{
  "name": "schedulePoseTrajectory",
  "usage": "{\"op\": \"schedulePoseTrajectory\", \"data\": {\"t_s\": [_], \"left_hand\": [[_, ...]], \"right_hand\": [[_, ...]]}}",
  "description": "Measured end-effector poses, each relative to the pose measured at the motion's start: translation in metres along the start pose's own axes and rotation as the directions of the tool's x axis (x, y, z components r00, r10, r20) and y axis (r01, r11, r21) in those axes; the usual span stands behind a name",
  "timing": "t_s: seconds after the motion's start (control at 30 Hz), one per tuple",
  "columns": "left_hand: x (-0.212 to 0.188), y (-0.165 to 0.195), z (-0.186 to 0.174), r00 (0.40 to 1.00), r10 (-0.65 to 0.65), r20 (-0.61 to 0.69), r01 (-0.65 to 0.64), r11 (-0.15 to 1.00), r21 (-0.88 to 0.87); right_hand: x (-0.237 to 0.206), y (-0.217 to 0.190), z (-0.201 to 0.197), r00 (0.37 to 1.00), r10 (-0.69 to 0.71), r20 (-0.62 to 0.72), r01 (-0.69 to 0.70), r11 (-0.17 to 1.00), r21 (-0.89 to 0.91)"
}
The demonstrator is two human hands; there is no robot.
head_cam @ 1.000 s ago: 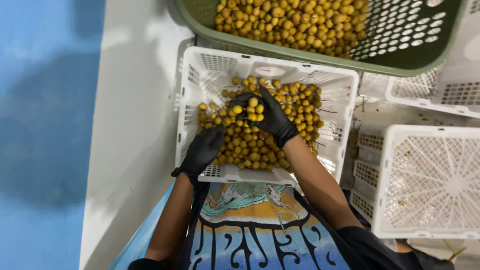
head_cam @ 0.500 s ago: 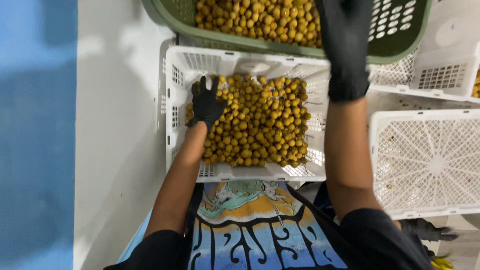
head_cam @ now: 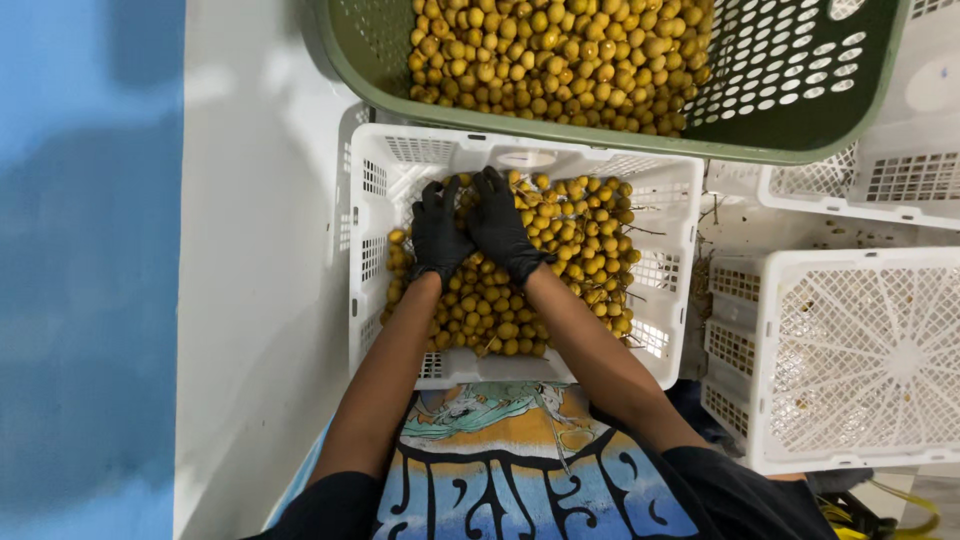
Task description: The person removes olives from their stems by hand and places the loose olives into a white crate. A second person works alongside, also handling olives and moving crates.
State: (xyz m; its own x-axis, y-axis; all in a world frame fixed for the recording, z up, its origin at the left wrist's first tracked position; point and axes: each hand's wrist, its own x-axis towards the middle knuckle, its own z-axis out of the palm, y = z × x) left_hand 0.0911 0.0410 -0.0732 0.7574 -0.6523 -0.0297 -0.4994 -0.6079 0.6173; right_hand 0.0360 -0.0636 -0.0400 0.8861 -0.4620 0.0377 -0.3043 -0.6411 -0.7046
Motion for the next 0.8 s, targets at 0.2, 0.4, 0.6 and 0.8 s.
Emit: {"op": "schedulePoseTrajectory", "data": {"t_s": [0.2, 0.4, 0.6, 0.8], "left_hand": [[-0.009, 0.004, 0.016, 0.984, -0.118, -0.134, 0.116, 0.993, -0.026], [-0.012, 0.01, 0.013, 0.969, -0.241, -0.059, 0.243, 0.97, 0.01], [-0.012, 0.013, 0.013, 0.983, -0.173, -0.055, 0.177, 0.979, 0.102], [-0.016, -0.005, 0.027, 0.972, -0.185, 0.145, 0.181, 0.983, 0.038]], "right_hand": [[0.007, -0.025, 0.003, 0.983, 0.03, -0.179, -0.041, 0.998, -0.058], [0.025, -0.008, -0.004, 0.932, 0.31, 0.185, -0.319, 0.947, 0.019], [0.014, -0.005, 0.004, 0.978, 0.133, 0.161, -0.126, 0.991, -0.052], [0.035, 0.021, 0.014, 0.727, -0.162, 0.667, 0.555, 0.711, -0.432]]}}
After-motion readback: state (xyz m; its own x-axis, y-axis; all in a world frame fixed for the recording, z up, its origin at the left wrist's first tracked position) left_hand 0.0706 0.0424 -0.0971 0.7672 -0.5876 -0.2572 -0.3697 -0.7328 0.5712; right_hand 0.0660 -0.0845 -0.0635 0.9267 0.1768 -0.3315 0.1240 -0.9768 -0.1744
